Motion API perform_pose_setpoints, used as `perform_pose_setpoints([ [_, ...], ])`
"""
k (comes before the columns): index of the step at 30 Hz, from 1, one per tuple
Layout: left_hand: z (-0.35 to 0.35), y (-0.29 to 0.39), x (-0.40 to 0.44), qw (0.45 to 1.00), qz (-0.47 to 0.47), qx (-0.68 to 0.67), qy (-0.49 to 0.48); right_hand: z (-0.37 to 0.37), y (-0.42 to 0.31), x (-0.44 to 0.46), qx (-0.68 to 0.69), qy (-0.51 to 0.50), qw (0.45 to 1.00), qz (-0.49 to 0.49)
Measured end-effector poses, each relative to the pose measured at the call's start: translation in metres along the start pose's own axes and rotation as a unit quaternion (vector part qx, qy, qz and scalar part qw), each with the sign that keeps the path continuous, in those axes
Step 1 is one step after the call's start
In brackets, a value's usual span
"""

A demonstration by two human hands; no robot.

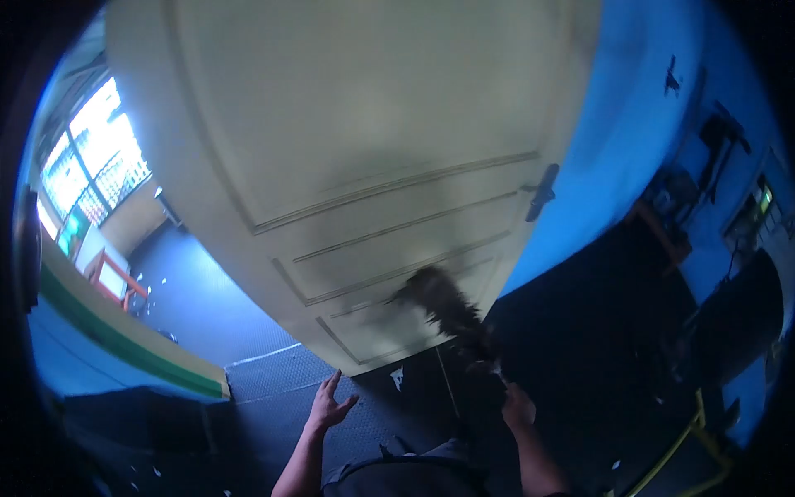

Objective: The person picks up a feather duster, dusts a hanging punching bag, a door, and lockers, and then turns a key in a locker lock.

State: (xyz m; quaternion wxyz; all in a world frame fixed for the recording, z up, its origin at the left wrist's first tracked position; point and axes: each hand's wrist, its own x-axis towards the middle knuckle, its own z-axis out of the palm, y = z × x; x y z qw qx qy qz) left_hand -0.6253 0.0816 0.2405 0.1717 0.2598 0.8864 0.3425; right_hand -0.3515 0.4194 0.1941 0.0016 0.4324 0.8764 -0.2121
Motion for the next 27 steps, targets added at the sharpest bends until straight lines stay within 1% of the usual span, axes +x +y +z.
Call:
perform_pose_setpoints([
  [2, 0.005, 0.013, 0.007, 1.0, 0.01, 0.013, -0.022, 0.021, 0.023, -0.019, 0.11, 0.141, 0.984, -0.005],
  [3, 0.01, 0.023, 0.014, 1.0, 0.012, 0.014, -0.022, 0.028, 0.026, -0.029, 0.115, 0.144, 0.983, 0.016],
  [5, 0.019, 0.045, 0.032, 0.998, 0.035, 0.024, -0.039, 0.038, 0.005, -0.045, 0.139, 0.073, 0.986, -0.048],
  [6, 0.024, 0.057, 0.039, 0.997, 0.059, 0.024, -0.047, 0.034, -0.008, -0.048, 0.146, 0.083, 0.985, -0.027],
  [8, 0.035, 0.075, 0.052, 0.992, 0.096, 0.035, -0.068, 0.023, -0.027, -0.048, 0.122, -0.026, 0.992, 0.017],
  [9, 0.041, 0.085, 0.057, 0.989, 0.115, 0.054, -0.078, 0.034, -0.018, -0.043, 0.135, -0.02, 0.99, 0.031],
  [10, 0.046, 0.092, 0.064, 0.984, 0.133, 0.074, -0.087, 0.051, -0.008, -0.028, 0.194, 0.076, 0.977, 0.043],
  [11, 0.051, 0.095, 0.07, 0.977, 0.171, 0.087, -0.094, 0.068, 0.002, -0.016, 0.247, 0.171, 0.952, 0.054],
  [12, 0.054, 0.104, 0.075, 0.973, 0.18, 0.1, -0.103, 0.076, 0.01, -0.004, 0.26, 0.176, 0.947, 0.067],
  [14, 0.06, 0.122, 0.081, 0.965, 0.201, 0.129, -0.105, 0.079, 0.02, 0.022, 0.271, 0.177, 0.922, 0.211],
  [15, 0.067, 0.122, 0.088, 0.96, 0.225, 0.126, -0.106, 0.075, 0.019, 0.025, 0.286, 0.177, 0.914, 0.227],
  [17, 0.074, 0.139, 0.102, 0.943, 0.251, 0.183, -0.118, 0.061, 0.015, 0.029, 0.304, 0.167, 0.921, 0.178],
  [18, 0.078, 0.149, 0.112, 0.931, 0.265, 0.22, -0.119, 0.066, 0.01, 0.033, 0.319, 0.17, 0.912, 0.193],
  [19, 0.079, 0.157, 0.121, 0.92, 0.261, 0.265, -0.122, 0.075, 0.001, 0.035, 0.333, 0.205, 0.906, 0.161],
  [20, 0.082, 0.16, 0.135, 0.912, 0.268, 0.28, -0.138, 0.085, -0.008, 0.036, 0.344, 0.238, 0.899, 0.13],
  [21, 0.088, 0.164, 0.152, 0.888, 0.297, 0.328, -0.128, 0.096, -0.013, 0.04, 0.355, 0.235, 0.892, 0.15],
  [22, 0.095, 0.17, 0.168, 0.861, 0.326, 0.374, -0.117, 0.11, -0.017, 0.048, 0.381, 0.169, 0.885, 0.208],
  [23, 0.102, 0.175, 0.184, 0.848, 0.317, 0.403, -0.135, 0.125, -0.019, 0.054, 0.404, 0.099, 0.871, 0.261],
  [24, 0.111, 0.178, 0.187, 0.838, 0.32, 0.417, -0.144, 0.143, -0.013, 0.052, 0.418, 0.094, 0.862, 0.271],
  [26, 0.12, 0.172, 0.215, 0.776, 0.349, 0.506, -0.144, 0.185, -0.02, 0.063, 0.418, 0.077, 0.853, 0.304],
  [27, 0.125, 0.174, 0.22, 0.76, 0.335, 0.534, -0.157, 0.191, -0.024, 0.062, 0.451, 0.068, 0.825, 0.333],
])
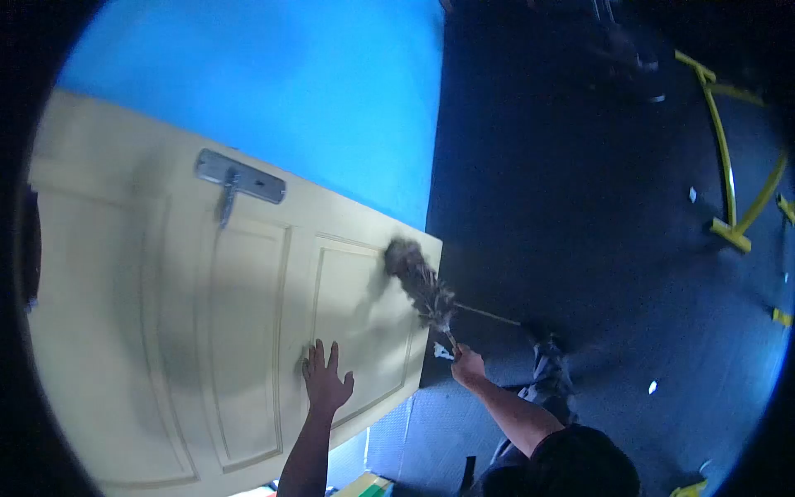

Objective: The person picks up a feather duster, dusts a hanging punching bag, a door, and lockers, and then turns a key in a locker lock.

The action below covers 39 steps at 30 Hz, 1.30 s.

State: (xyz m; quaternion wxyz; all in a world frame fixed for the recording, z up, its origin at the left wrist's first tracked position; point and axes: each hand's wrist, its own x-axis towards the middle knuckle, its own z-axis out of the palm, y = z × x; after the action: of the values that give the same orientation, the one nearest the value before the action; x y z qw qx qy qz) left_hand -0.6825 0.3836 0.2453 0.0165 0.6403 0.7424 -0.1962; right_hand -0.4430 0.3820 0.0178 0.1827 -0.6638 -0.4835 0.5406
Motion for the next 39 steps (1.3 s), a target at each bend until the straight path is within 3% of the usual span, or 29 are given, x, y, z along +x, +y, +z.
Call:
perform_pose_setpoints([
  [3, 0.008, 0.009, 0.042, 0.995, 0.07, 0.068, -0.019, 0.009, -0.002, 0.001, 0.046, 0.012, 0.998, -0.033],
  [4, 0.009, 0.017, 0.053, 0.994, 0.072, 0.069, -0.036, 0.01, -0.001, -0.003, 0.046, 0.002, 0.999, -0.019],
  [6, 0.006, 0.031, 0.064, 0.997, 0.039, 0.058, -0.021, 0.009, 0.0, -0.013, 0.108, -0.02, 0.987, -0.12],
  [9, 0.009, 0.039, 0.067, 0.999, 0.022, 0.03, -0.017, 0.02, 0.035, -0.025, 0.12, -0.076, 0.977, -0.159],
  [11, 0.021, 0.035, 0.064, 1.0, 0.007, -0.007, -0.001, -0.011, 0.038, -0.035, 0.003, -0.16, 0.969, -0.189],
  [13, 0.015, 0.044, 0.055, 0.991, -0.001, -0.121, 0.048, -0.03, 0.073, -0.055, -0.071, -0.251, 0.926, -0.272],
  [15, 0.022, 0.055, 0.04, 0.978, 0.065, -0.135, 0.147, -0.066, 0.058, -0.057, -0.128, -0.312, 0.899, -0.278],
  [16, 0.016, 0.066, 0.037, 0.978, 0.061, -0.133, 0.148, -0.081, 0.05, -0.054, -0.185, -0.371, 0.867, -0.278],
  [18, 0.004, 0.089, 0.026, 0.989, 0.072, -0.127, 0.019, -0.092, 0.039, -0.024, -0.203, -0.396, 0.861, -0.248],
  [19, 0.017, 0.092, 0.021, 0.985, 0.071, -0.154, 0.045, -0.094, 0.033, -0.008, -0.22, -0.417, 0.855, -0.215],
  [21, 0.021, 0.099, 0.019, 0.988, 0.04, -0.15, 0.012, -0.087, 0.061, 0.028, -0.164, -0.236, 0.897, -0.336],
  [22, 0.022, 0.1, 0.02, 0.989, 0.032, -0.144, 0.015, -0.089, 0.055, 0.045, -0.149, -0.181, 0.909, -0.344],
  [23, 0.021, 0.101, 0.021, 0.989, 0.018, -0.147, 0.029, -0.094, 0.044, 0.063, -0.134, -0.125, 0.919, -0.35],
  [24, 0.022, 0.099, 0.023, 0.987, 0.01, -0.157, 0.042, -0.097, 0.038, 0.071, -0.13, -0.134, 0.918, -0.35],
  [27, 0.041, 0.092, 0.02, 0.983, -0.009, -0.167, 0.071, -0.105, 0.029, 0.08, -0.203, -0.242, 0.898, -0.307],
  [29, 0.045, 0.086, 0.016, 0.986, -0.028, -0.161, 0.033, -0.099, 0.027, 0.08, -0.223, -0.459, 0.841, -0.18],
  [30, 0.048, 0.084, 0.013, 0.986, -0.043, -0.158, 0.014, -0.091, 0.029, 0.08, -0.223, -0.464, 0.838, -0.18],
  [32, 0.061, 0.075, 0.01, 0.989, -0.055, -0.136, -0.011, -0.07, 0.038, 0.08, -0.305, -0.388, 0.785, -0.375],
  [33, 0.072, 0.069, 0.003, 0.992, -0.051, -0.116, -0.017, -0.059, 0.043, 0.08, -0.301, -0.395, 0.785, -0.37],
  [35, 0.088, 0.056, -0.011, 0.993, -0.054, -0.093, -0.041, -0.035, 0.052, 0.083, -0.196, -0.47, 0.831, -0.222],
  [36, 0.094, 0.052, -0.017, 0.99, -0.078, -0.099, -0.058, -0.02, 0.059, 0.081, -0.198, -0.479, 0.827, -0.216],
  [38, 0.113, 0.043, -0.035, 0.986, -0.114, -0.087, -0.085, 0.011, 0.067, 0.071, -0.303, -0.386, 0.732, -0.473],
  [39, 0.124, 0.039, -0.044, 0.985, -0.117, -0.095, -0.086, 0.023, 0.058, 0.065, -0.31, -0.392, 0.725, -0.475],
])
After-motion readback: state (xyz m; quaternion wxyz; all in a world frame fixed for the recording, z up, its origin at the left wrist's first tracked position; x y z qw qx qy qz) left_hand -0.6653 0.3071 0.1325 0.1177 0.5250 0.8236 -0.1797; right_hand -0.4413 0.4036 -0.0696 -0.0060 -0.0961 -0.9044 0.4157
